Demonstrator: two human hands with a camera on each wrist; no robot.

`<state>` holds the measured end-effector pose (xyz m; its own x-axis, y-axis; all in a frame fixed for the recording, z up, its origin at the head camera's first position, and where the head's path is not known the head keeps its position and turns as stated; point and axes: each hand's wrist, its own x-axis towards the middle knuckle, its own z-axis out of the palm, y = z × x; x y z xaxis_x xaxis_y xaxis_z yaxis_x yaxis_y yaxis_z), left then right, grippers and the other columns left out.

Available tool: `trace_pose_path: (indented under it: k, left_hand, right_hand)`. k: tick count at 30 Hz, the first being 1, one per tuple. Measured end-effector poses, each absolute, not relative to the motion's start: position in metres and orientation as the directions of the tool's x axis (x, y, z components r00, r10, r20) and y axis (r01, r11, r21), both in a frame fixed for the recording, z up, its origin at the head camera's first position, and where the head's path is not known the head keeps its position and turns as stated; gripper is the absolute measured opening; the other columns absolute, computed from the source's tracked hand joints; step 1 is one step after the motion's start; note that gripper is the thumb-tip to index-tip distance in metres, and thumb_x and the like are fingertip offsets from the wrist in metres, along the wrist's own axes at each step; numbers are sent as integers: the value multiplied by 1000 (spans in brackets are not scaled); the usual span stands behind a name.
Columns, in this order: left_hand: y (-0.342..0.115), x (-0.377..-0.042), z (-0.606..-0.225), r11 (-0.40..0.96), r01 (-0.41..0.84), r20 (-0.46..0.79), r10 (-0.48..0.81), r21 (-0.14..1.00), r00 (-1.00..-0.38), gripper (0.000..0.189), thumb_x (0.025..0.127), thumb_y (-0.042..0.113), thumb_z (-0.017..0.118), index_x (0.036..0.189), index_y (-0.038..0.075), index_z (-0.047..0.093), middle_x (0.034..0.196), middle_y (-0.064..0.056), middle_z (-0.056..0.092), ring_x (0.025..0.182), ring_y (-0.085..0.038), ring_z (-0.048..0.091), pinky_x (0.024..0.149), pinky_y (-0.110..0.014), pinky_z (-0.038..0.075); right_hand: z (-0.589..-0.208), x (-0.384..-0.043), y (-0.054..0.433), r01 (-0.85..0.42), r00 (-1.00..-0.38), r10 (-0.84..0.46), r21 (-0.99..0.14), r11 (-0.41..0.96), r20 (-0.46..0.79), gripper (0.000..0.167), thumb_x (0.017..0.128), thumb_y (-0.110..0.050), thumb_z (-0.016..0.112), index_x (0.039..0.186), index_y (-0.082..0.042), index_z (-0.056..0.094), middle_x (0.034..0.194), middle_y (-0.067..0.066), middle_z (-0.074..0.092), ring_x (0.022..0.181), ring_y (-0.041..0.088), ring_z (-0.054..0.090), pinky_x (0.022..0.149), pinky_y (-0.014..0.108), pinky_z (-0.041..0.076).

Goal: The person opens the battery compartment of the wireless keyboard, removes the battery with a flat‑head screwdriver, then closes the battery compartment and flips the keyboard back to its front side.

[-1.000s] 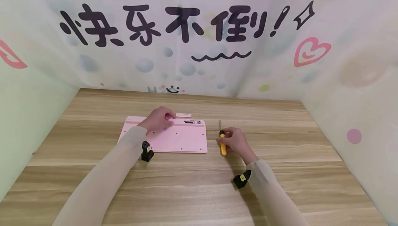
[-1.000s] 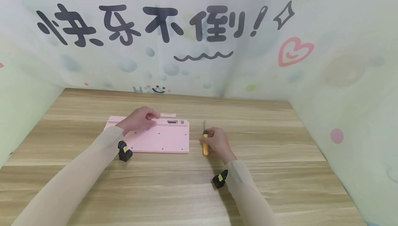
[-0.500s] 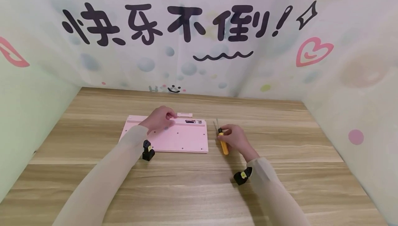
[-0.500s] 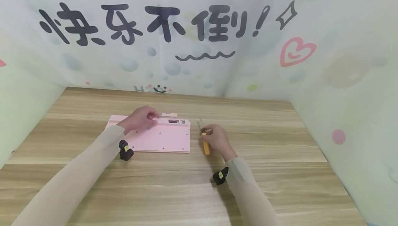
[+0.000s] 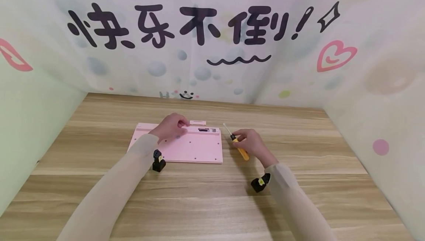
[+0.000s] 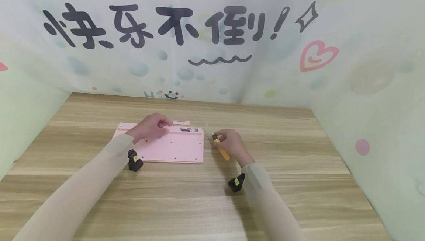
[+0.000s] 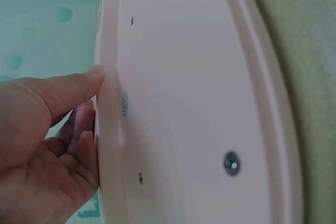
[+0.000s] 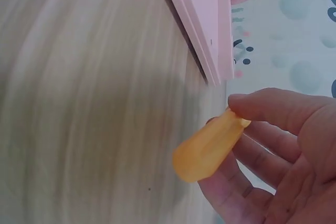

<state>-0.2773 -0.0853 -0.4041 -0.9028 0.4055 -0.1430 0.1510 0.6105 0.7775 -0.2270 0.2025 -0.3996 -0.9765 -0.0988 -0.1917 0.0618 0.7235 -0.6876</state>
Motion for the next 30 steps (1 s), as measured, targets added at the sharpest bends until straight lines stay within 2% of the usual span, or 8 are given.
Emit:
trace_pose_path:
  k: [9,14,20,24,30]
  left_hand:
    - [-85,-278,-405,612,164,-128,404,773,-906,24,84,0,62,109,0,62,102,-11,50,91,-24,43,80,-32,38]
    - [-85,-279,-406,609,172,-120,408,774,-905,24,84,-1,62,108,0,62,102,-11,50,90,-23,43,80,-32,39]
    - [-85,-278,-405,598,166,-121,409,784,-904,24,84,-1,61,108,-1,62,101,-12,50,89,-24,43,78,-32,38]
    - [-85,-277,-405,600,179,-112,415,780,-903,24,84,-2,61,108,-3,62,100,-12,49,88,-24,42,77,-32,38]
    - [-85,-277,-405,609,173,-118,407,774,-906,23,84,-1,62,107,-1,63,99,-12,48,89,-24,42,77,-31,38]
  right_hand:
    - [-393,-232,200,1,-979,-138,-674,739,-153,26,78,-7,70,103,-5,68,90,10,66,80,21,61,66,31,50]
    - [-392,-234,198,-70,-980,-173,-639,766,-100,23,79,-8,67,102,-8,70,90,8,66,83,22,59,65,31,48]
    - [-389,-237,196,-71,-980,-171,-614,786,-106,23,82,-10,65,104,-10,70,96,9,63,83,23,57,62,30,47]
    - [-389,-239,194,-65,-977,-173,-602,796,-124,23,84,-12,64,107,-11,69,101,9,62,85,23,56,66,31,49]
    - [-389,-243,191,-158,-961,-259,-579,800,-96,25,88,-9,60,111,-6,66,109,11,62,91,23,55,75,36,48]
